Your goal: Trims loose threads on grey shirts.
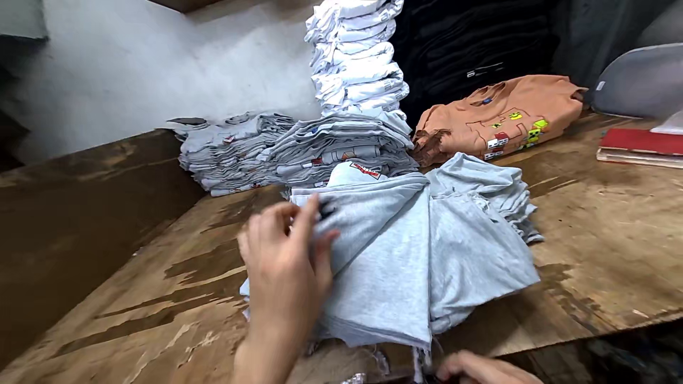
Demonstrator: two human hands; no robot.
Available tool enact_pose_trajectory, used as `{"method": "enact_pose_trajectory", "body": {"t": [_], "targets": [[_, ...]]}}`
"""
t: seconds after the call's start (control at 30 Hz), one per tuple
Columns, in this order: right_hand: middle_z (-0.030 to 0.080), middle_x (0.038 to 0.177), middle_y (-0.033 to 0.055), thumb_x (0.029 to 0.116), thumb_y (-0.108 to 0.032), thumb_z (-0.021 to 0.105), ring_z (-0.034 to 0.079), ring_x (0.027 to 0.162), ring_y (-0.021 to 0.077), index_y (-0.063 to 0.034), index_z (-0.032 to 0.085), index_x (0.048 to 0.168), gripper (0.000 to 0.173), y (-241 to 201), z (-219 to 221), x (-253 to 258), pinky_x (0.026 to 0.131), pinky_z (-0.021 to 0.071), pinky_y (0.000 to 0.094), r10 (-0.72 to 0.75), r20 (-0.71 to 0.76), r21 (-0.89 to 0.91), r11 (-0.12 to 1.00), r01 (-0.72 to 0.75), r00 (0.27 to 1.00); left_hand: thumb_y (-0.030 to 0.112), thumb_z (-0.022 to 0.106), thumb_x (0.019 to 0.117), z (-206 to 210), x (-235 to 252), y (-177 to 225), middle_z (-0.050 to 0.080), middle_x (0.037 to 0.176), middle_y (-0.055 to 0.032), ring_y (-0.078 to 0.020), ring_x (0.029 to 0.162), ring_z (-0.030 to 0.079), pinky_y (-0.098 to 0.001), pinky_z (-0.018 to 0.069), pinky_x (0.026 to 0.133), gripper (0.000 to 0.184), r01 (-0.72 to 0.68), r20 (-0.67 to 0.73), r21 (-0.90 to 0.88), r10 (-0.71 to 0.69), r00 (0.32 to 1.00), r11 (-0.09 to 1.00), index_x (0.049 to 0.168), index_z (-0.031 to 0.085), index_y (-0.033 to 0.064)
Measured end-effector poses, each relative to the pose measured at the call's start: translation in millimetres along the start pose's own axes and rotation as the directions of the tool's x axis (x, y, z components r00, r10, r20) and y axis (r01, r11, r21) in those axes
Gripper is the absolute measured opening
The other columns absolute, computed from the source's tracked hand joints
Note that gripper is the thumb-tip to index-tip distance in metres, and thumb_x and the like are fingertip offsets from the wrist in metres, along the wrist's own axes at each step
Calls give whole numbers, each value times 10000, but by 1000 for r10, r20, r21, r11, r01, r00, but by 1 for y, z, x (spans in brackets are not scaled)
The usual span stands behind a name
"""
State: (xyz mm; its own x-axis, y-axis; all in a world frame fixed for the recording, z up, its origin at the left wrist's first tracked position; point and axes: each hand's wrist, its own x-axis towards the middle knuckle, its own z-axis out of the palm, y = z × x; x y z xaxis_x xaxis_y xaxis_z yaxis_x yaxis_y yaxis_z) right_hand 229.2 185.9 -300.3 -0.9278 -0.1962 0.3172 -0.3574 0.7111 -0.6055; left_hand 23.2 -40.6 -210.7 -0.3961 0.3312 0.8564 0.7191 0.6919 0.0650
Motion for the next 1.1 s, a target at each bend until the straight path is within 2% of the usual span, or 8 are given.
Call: {"method": "enact_pose_trajectory", "body": {"t": [0.1,0.17,0.37,0.53,0.67,0.8,0.9,1.1], "targets": [[687,1004,131,945,-241,758,659,830,113,-27,746,863,229,-13,14,13,709,577,248,62,-498,121,993,-2,865,282,604,1014,-7,-34,38,700,1112,-78,-230,964,658,-455,531,813,329,-100,96,-252,127,987,963,1307,712,177],[658,1032,118,924,-248,775,614,821,42,-29,740,911,222,-20,25,27,640,513,156,120,-647,157,987,-23,753,281,595,1031,-6,-50,53,730,1077,-27,-182,919,656,-398,514,786,262,-133,147,-342,193,970,930,1229,739,187],[598,1134,116,893,-136,727,594,997,27,-69,738,851,80,-21,45,37,770,518,113,177,-765,193,980,-41,619,217,623,1014,-26,-56,62,714,1009,-14,-192,847,590,-386,416,766,186,-250,189,-239,297,936,938,1155,744,210],[623,1127,102,877,-208,772,609,1007,53,-79,750,874,131,-20,48,46,779,532,145,161,-793,199,980,0,587,220,610,1024,-27,-53,67,717,1051,-38,-208,863,594,-397,415,765,230,-263,186,-201,300,936,944,1220,727,188],[627,1099,98,863,-123,762,607,1076,57,-68,717,811,88,-17,52,45,893,532,145,154,-806,186,982,-1,572,170,609,1009,-27,-52,67,721,981,-8,-191,828,580,-382,399,751,169,-302,200,-200,341,919,932,1098,751,193],[611,1106,87,863,-113,755,617,1012,19,-61,689,826,92,-14,57,44,792,549,115,160,-829,230,971,66,535,140,605,1008,-29,-53,75,723,1025,-22,-199,838,580,-393,395,766,209,-355,225,-190,392,892,915,1152,750,182],[591,1100,29,889,-173,757,577,1088,4,-110,671,861,111,-13,61,43,927,505,117,72,-840,144,985,92,538,101,583,991,-20,-53,79,720,975,-15,-195,804,572,-378,394,730,226,-382,215,-195,419,882,903,1103,764,177],[614,1077,11,881,-378,763,584,1098,81,-157,612,968,282,-6,61,38,970,490,227,-89,-800,-65,996,61,593,317,651,988,-11,-50,49,662,988,-27,-171,896,633,-383,509,771,227,-85,335,-432,247,909,898,1171,720,202]]}}
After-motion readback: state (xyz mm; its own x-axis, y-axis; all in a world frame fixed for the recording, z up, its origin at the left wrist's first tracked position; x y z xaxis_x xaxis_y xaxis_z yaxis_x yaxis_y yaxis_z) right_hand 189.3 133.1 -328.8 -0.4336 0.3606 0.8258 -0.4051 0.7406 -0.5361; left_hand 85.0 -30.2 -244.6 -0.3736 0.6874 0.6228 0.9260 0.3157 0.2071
